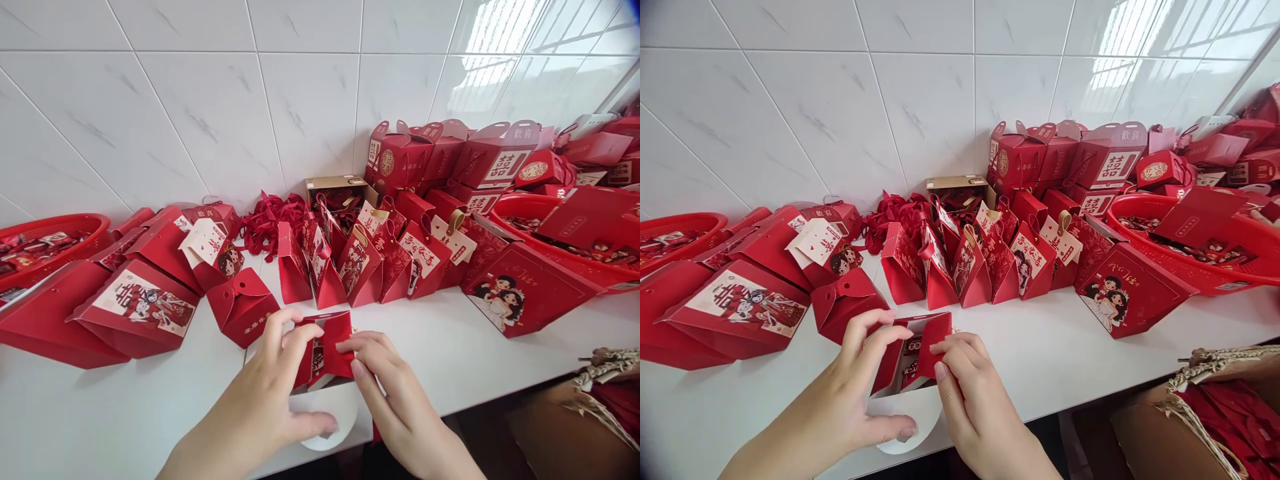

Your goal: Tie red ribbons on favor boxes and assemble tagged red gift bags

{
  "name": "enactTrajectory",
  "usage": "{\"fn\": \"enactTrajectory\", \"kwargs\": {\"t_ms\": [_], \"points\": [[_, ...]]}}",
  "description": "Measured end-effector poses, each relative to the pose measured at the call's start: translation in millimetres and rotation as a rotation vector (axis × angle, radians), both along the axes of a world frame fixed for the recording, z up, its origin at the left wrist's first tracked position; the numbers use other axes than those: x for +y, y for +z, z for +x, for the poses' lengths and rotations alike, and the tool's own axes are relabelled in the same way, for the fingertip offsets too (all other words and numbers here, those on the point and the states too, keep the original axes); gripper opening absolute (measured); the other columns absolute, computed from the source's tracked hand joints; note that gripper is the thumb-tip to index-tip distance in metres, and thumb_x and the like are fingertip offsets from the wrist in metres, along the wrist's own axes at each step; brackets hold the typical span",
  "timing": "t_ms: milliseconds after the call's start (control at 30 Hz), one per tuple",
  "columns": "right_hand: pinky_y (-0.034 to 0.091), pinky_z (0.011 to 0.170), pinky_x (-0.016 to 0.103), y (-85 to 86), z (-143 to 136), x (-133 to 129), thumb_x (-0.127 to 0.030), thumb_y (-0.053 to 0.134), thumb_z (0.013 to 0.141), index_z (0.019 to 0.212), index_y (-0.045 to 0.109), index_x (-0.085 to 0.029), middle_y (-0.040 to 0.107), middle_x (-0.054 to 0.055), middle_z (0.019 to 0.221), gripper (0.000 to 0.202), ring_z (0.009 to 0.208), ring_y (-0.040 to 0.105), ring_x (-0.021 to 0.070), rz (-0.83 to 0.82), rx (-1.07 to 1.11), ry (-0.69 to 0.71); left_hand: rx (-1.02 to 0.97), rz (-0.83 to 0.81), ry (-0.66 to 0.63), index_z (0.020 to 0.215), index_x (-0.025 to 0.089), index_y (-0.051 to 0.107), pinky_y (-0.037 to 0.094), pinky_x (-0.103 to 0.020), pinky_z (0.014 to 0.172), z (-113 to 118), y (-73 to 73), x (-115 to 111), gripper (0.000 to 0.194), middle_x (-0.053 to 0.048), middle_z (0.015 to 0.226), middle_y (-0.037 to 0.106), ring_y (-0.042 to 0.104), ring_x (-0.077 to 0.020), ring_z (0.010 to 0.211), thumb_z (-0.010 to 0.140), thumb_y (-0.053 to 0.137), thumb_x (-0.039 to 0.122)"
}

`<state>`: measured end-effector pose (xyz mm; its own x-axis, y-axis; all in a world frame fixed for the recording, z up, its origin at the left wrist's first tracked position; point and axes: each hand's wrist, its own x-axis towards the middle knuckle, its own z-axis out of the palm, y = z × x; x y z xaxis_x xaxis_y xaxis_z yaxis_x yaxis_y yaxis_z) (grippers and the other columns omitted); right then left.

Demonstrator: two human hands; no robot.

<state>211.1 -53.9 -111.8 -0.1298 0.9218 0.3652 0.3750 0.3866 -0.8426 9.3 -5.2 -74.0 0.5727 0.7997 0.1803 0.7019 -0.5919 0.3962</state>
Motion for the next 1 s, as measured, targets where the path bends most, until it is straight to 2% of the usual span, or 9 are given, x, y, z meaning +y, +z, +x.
{"fn": "enactTrajectory", "kwargs": {"t_ms": [133,233,300,400,467,567,667,833,1000], "points": [[0.047,0.097,0.045,8.7,-1.5,18.4,-0.024,0.038,0.101,0.084,0.055,-0.021,0.06,0.013,0.13,0.024,0.117,0.054,0.0265,0.013,-0.068,-0.012,-0.115,0.108,-0.073,0.126,0.027,0.042,0.057,-0.043,0.093,2.4,-16.3,-6.0,0.068,-0.013,0.131,0.052,0.052,-0.033,0.128,0.072,0.081,0.043],[0.043,0.102,0.046,9.8,-2.1,30.2,-0.024,0.038,0.102,0.084,0.054,-0.021,0.057,0.013,0.133,0.024,0.126,0.05,0.0261,0.018,-0.068,-0.002,-0.101,0.135,-0.117,0.123,0.025,0.049,0.039,-0.06,0.11,1.1,-22.4,-4.4,0.057,-0.014,0.139,0.052,0.029,-0.0381,0.144,0.082,0.065,0.061],[0.041,0.104,0.044,10.5,-1.5,35.3,-0.024,0.038,0.102,0.083,0.054,-0.022,0.058,0.013,0.133,0.025,0.132,0.046,0.0252,0.005,-0.038,0.025,-0.098,0.11,-0.131,0.12,0.024,0.056,0.028,-0.067,0.112,-4.0,-27.1,-2.9,0.062,-0.014,0.14,0.053,0.021,-0.0418,0.146,0.084,0.047,0.073],[0.041,0.103,0.039,11.8,2.2,39.5,-0.026,0.039,0.102,0.082,0.053,-0.022,0.063,0.012,0.122,0.026,0.135,0.044,0.0232,-0.01,0.054,0.049,-0.137,0.079,-0.146,0.119,0.025,0.063,0.037,-0.062,0.108,-12.7,-38.8,-2.1,0.078,-0.014,0.138,0.054,0.021,-0.044,0.144,0.078,0.033,0.084],[0.041,0.1,0.036,10.8,7.7,39.5,-0.03,0.04,0.102,0.079,0.054,-0.022,0.064,0.011,0.117,0.028,0.129,0.049,0.0226,-0.002,0.167,-0.001,-0.155,0.126,-0.096,0.122,0.028,0.063,0.043,-0.056,0.104,-13.2,-48.2,-4.0,0.069,-0.013,0.139,0.053,0.027,-0.0416,0.141,0.082,0.04,0.079],[0.042,0.093,0.033,4.8,19.1,31.7,-0.037,0.045,0.101,0.075,0.055,-0.021,0.063,0.008,0.113,0.032,0.111,0.056,0.0216,0.021,0.38,-0.201,-0.129,0.257,0.036,0.126,0.032,0.06,0.037,-0.058,0.103,1.1,-58.4,-13.4,0.036,-0.01,0.144,0.049,0.029,-0.0389,0.138,0.095,0.049,0.046],[0.04,0.077,0.03,-3.2,26.9,12.4,-0.04,0.048,0.099,0.071,0.055,-0.02,0.058,0.004,0.088,0.036,0.085,0.052,0.0177,-0.013,0.537,-0.318,-0.112,0.346,0.119,0.126,0.031,0.058,0.027,-0.065,0.1,30.4,-59.5,-29.8,0.036,-0.01,0.147,0.046,0.025,-0.042,0.139,0.092,0.048,0.024],[0.034,0.065,0.029,-9.3,18.8,-23.0,-0.038,0.048,0.1,0.068,0.052,-0.019,0.045,0.0,0.071,0.038,0.069,0.041,0.0152,-0.181,0.581,-0.177,-0.201,0.367,0.202,0.114,0.025,0.06,0.019,-0.069,0.099,69.6,-51.1,-49.9,0.029,-0.014,0.14,0.052,0.023,-0.0423,0.141,0.092,0.042,0.016],[0.034,0.064,0.029,-7.6,3.5,-31.5,-0.038,0.048,0.1,0.068,0.051,-0.02,0.047,0.0,0.071,0.037,0.068,0.042,0.0154,-0.222,0.569,-0.145,-0.353,0.431,0.193,0.108,0.026,0.056,0.019,-0.065,0.103,66.5,-43.0,-46.3,0.023,-0.012,0.132,0.057,0.021,-0.04,0.143,0.086,0.054,0.018]]}}
